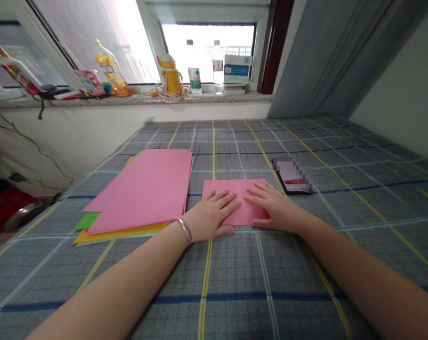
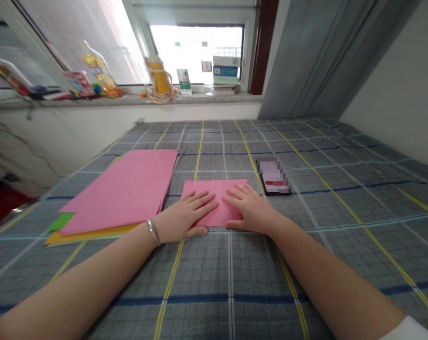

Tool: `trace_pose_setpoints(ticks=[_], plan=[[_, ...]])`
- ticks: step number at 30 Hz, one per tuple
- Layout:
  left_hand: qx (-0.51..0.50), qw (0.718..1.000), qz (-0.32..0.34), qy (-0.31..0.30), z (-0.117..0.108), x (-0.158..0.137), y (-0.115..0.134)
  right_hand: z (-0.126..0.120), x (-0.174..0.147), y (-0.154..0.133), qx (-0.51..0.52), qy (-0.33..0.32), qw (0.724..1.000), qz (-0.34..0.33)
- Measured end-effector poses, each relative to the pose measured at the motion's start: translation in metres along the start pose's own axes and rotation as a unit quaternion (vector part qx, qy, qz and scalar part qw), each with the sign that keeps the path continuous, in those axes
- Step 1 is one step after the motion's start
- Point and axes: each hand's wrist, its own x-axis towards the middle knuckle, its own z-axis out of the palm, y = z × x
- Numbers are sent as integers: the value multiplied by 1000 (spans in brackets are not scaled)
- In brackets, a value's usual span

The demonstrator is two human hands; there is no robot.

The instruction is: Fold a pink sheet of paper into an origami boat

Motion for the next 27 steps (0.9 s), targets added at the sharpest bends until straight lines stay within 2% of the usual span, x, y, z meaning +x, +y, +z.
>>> trace_pose_setpoints(ticks=[12, 17, 22, 27], plan=[[100, 987, 113, 62, -9, 9, 16, -17, 4, -21, 83, 43, 992, -80], [111, 986, 85, 92, -4, 13, 20, -13, 7, -29, 5, 61, 994, -87], [108, 988, 45, 98, 0, 16, 23, -7, 9, -34, -46, 83, 994, -62], [105, 986, 42, 123, 2, 19, 22, -5, 11, -36, -70, 108, 991, -42]])
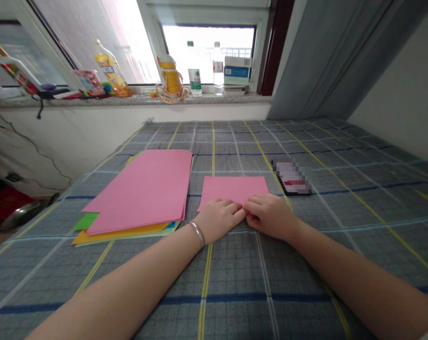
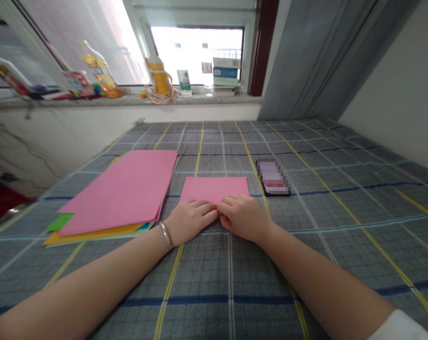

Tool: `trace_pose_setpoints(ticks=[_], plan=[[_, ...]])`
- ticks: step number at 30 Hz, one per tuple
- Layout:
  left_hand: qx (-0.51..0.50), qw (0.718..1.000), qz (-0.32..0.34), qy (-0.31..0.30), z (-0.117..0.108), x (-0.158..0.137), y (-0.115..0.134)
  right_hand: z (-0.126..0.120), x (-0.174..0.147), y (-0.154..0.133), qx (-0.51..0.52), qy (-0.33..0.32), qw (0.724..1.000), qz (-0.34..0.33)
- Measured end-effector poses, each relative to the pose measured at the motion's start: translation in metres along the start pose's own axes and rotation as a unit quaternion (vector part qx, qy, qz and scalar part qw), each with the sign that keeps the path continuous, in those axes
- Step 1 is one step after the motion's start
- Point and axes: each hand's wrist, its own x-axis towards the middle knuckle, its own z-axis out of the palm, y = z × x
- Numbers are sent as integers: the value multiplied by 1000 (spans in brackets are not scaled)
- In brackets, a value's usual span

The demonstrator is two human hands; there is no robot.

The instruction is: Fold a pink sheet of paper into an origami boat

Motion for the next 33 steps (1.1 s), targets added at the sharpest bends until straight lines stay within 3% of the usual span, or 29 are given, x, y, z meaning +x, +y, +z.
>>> trace_pose_setpoints(ticks=[6, 15, 23, 33], plan=[[2, 999, -10, 52, 2, 1, -7, 0, 3, 0, -30, 46, 998, -5], [-7, 997, -23, 76, 11, 5, -15, 6, 8, 8, -39, 67, 997, 11], [-71, 990, -88, 79, 16, 3, -23, 6, 4, 19, 27, 70, 993, 88], [-134, 981, -113, 88, 21, 3, -28, -8, -6, 35, 30, 46, 994, 91]])
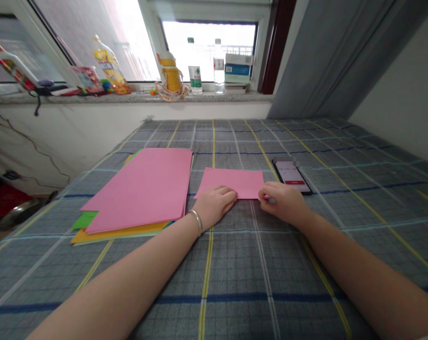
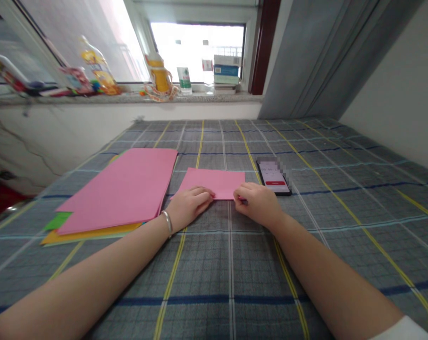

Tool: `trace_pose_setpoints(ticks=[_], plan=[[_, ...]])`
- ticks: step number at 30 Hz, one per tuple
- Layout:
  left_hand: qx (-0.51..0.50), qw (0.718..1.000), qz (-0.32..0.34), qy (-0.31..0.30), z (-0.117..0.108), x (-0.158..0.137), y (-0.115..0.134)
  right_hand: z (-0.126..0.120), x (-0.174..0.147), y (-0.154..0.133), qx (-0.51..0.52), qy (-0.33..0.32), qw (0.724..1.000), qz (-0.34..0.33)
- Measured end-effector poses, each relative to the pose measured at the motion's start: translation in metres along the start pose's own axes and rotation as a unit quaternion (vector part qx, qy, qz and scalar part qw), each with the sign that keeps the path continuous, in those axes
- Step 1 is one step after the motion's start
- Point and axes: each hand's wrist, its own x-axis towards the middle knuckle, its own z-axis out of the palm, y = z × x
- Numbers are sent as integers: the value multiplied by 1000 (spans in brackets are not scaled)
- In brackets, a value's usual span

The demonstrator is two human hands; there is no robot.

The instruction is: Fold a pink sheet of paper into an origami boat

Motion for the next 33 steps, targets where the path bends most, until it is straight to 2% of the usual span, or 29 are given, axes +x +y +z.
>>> trace_pose_setpoints(ticks=[5, 11, 14, 17, 22, 26, 33], plan=[[-25, 999, -32, 16, -1, -1, -1, -10, -4, 10, 34, -23, 999, 11], [-24, 999, -35, 20, -2, -2, -2, -17, -10, 27, 49, -31, 998, 13], [-32, 998, -48, 29, -2, -2, -2, -18, -11, 30, 64, -6, 998, 27], [-45, 998, -32, 30, -1, -1, -1, -15, -9, 22, 77, 32, 996, 11], [-27, 999, 25, 30, 0, -2, 4, -2, -4, -8, 22, 14, 999, -37], [22, 997, 67, 29, -1, -1, 6, 8, 1, -27, -7, 15, 999, -32], [52, 992, 105, 37, -2, 1, 9, 14, 4, -34, -7, 13, 998, -62]])
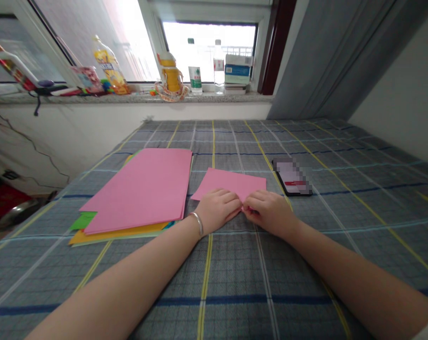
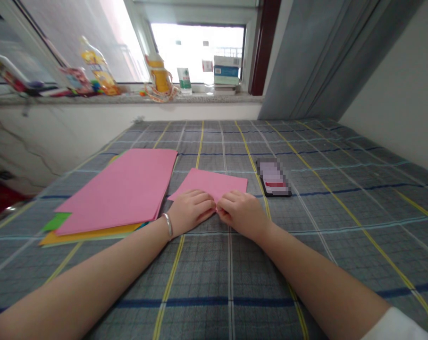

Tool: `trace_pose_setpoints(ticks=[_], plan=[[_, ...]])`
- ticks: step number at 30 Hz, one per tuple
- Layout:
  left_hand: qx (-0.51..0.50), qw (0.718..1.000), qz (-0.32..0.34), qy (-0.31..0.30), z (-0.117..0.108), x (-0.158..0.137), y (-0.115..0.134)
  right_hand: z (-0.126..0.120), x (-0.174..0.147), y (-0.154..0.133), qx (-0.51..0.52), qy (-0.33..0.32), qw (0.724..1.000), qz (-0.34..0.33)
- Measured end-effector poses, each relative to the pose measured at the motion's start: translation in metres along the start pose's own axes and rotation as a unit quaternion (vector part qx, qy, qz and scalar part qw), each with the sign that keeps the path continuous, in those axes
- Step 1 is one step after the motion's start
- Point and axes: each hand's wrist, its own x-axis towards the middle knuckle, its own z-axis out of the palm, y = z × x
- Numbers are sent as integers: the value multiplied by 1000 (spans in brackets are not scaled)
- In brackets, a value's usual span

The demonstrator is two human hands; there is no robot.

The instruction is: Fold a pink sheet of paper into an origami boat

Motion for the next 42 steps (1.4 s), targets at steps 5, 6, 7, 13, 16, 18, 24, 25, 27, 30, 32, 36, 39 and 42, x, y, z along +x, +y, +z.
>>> trace_pose_setpoints(ticks=[5, 6, 7, 13, 16, 18, 24, 25, 27, 30, 32, 36, 39, 42], plan=[[-20, 1000, 1, -6, -2, 0, -3, -3, -3, 7, 30, -12, 999, 6], [-27, 1000, -1, -6, -2, 0, -4, -4, -3, 8, 36, -16, 999, 12], [-33, 999, -2, -6, -3, 1, -5, -5, -4, 9, 42, -21, 999, 17], [-13, 1000, -12, -6, -9, 1, -7, -13, -7, 15, 60, -32, 997, 33], [10, 1000, -9, -14, -14, 0, -7, -18, -9, 22, 74, -27, 996, 36], [26, 999, -7, -20, -18, -1, -7, -22, -11, 28, 84, -25, 995, 42], [47, 998, -20, -29, -31, -4, -10, -29, -16, 42, 99, -40, 993, 51], [49, 998, -26, -33, -32, -5, -11, -30, -16, 44, 103, -42, 992, 52], [46, 997, -40, -40, -35, -5, -11, -31, -17, 46, 114, -40, 991, 54], [35, 996, -59, -50, -38, -6, -12, -31, -17, 49, 127, -33, 990, 57], [30, 996, -64, -58, -41, -7, -14, -30, -19, 52, 133, -33, 989, 61], [28, 994, -75, -76, -49, -8, -19, -28, -22, 57, 158, -44, 983, 86], [24, 992, -79, -91, -55, -9, -24, -26, -23, 59, 186, -53, 975, 108], [15, 991, -81, -110, -61, -11, -28, -25, -24, 59, 197, -65, 972, 110]])
